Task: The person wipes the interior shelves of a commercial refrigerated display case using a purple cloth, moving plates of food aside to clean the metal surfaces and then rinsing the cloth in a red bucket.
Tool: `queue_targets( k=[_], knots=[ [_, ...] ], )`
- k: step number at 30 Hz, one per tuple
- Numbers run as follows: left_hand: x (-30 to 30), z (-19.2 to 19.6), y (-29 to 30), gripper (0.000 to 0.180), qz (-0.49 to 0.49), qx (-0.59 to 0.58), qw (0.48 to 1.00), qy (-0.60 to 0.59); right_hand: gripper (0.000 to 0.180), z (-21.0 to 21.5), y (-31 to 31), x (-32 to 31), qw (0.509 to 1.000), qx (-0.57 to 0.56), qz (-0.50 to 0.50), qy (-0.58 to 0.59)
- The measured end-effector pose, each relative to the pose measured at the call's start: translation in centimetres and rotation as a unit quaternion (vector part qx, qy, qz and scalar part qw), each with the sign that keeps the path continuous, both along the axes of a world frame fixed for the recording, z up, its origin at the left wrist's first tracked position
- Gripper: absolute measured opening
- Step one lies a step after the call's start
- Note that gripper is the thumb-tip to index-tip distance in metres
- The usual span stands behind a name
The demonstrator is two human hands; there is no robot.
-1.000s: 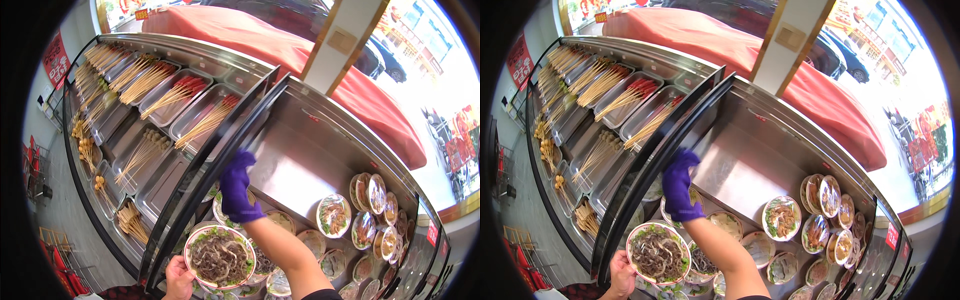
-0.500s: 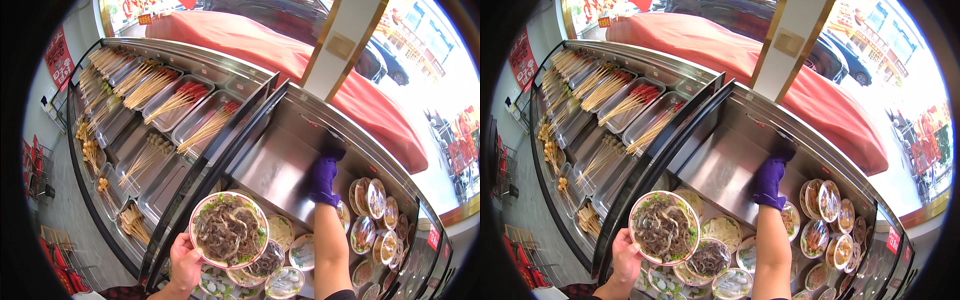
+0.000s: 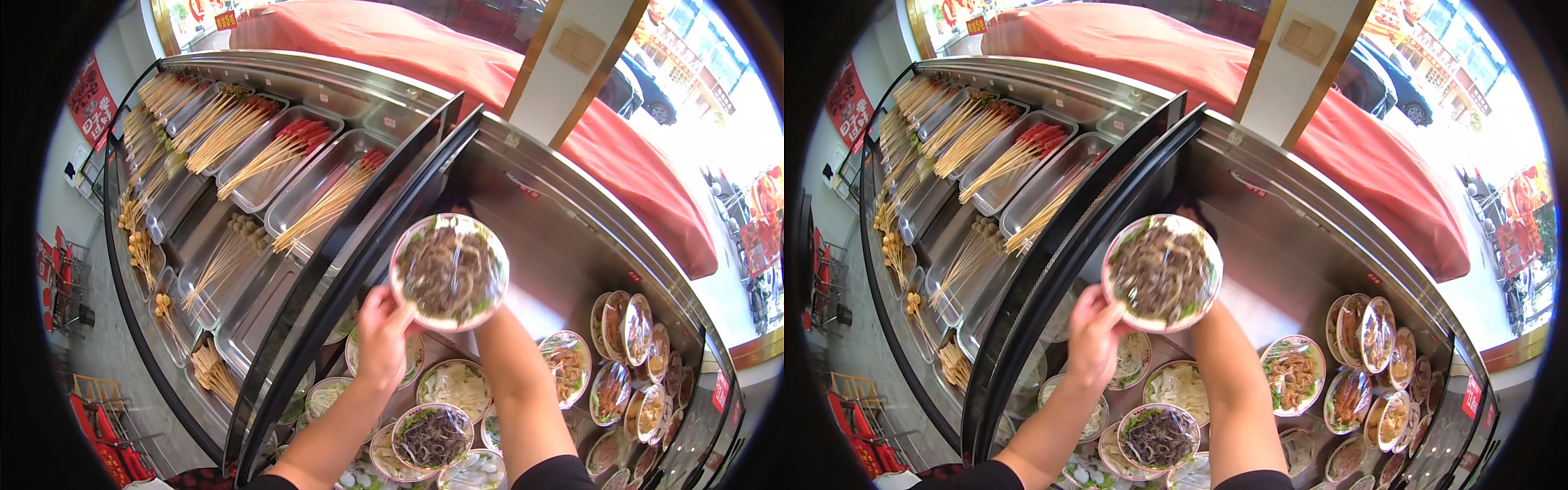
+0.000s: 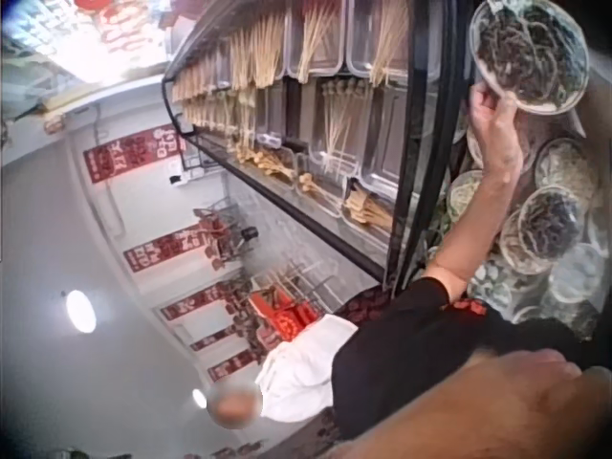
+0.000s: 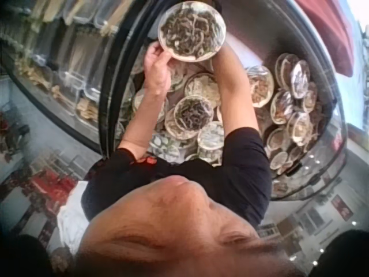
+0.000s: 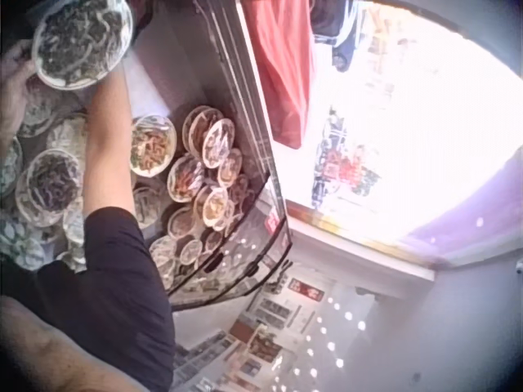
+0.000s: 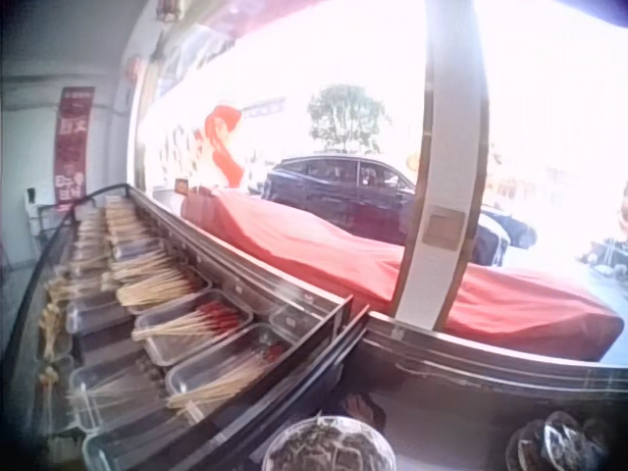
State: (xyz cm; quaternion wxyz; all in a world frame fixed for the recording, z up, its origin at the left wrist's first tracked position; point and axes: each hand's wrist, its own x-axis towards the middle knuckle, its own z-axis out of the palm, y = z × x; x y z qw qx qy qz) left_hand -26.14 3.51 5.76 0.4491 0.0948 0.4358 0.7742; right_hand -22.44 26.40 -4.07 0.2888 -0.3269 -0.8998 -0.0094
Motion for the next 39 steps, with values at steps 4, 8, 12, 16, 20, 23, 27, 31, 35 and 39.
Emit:
queue_targets(
  k=[4, 8, 12, 16, 20, 23, 27, 31, 35, 39],
  knots=[
    [-0.4, -1.5, 7.6, 0.022, 0.001, -0.023, 1.000, 0.017, 0.032, 1.2, -8.5, 2.0, 0.991, -0.116, 0.064, 0.008],
    [-0.3, -3.7, 13.3, 0.021, 0.011, -0.058, 0.998, 0.034, 0.033, 2.2, -13.0, 3.9, 0.974, -0.185, 0.129, 0.025],
    [-2.0, -5.6, 16.0, 0.020, 0.011, -0.116, 0.989, 0.089, 0.030, 3.5, -14.6, 6.3, 0.960, -0.111, 0.249, 0.064],
    [-0.3, -5.8, 16.6, 0.021, -0.049, -0.146, 0.979, 0.130, 0.020, 4.7, -17.0, 11.0, 0.895, -0.369, 0.210, 0.135],
    [-3.5, -7.7, 14.8, 0.018, -0.066, -0.144, 0.985, 0.073, 0.029, 18.4, -23.4, 15.1, 0.604, -0.712, 0.083, 0.348],
    [-3.2, -7.1, 13.8, 0.013, -0.130, -0.116, 0.980, 0.097, 0.025, 20.2, -27.4, 20.5, 0.554, -0.660, -0.018, 0.507],
    [-2.6, -2.5, 7.3, 0.018, -0.119, -0.116, 0.965, 0.201, 0.028, 19.9, -31.3, 28.5, 0.552, -0.505, -0.170, 0.641],
    [-1.6, -3.6, -5.2, 0.013, -0.187, -0.126, 0.928, 0.298, 0.029, 19.4, -34.9, 34.2, 0.532, -0.407, -0.222, 0.708],
    [3.0, -7.6, -15.2, 0.023, -0.331, -0.299, 0.757, 0.477, 0.028, 19.3, -37.1, 36.0, 0.443, -0.454, -0.283, 0.720],
    [4.7, -10.8, -17.3, 0.019, -0.335, -0.320, 0.864, 0.199, 0.030, 19.5, -38.2, 35.3, 0.446, -0.489, -0.327, 0.675]
  ],
)
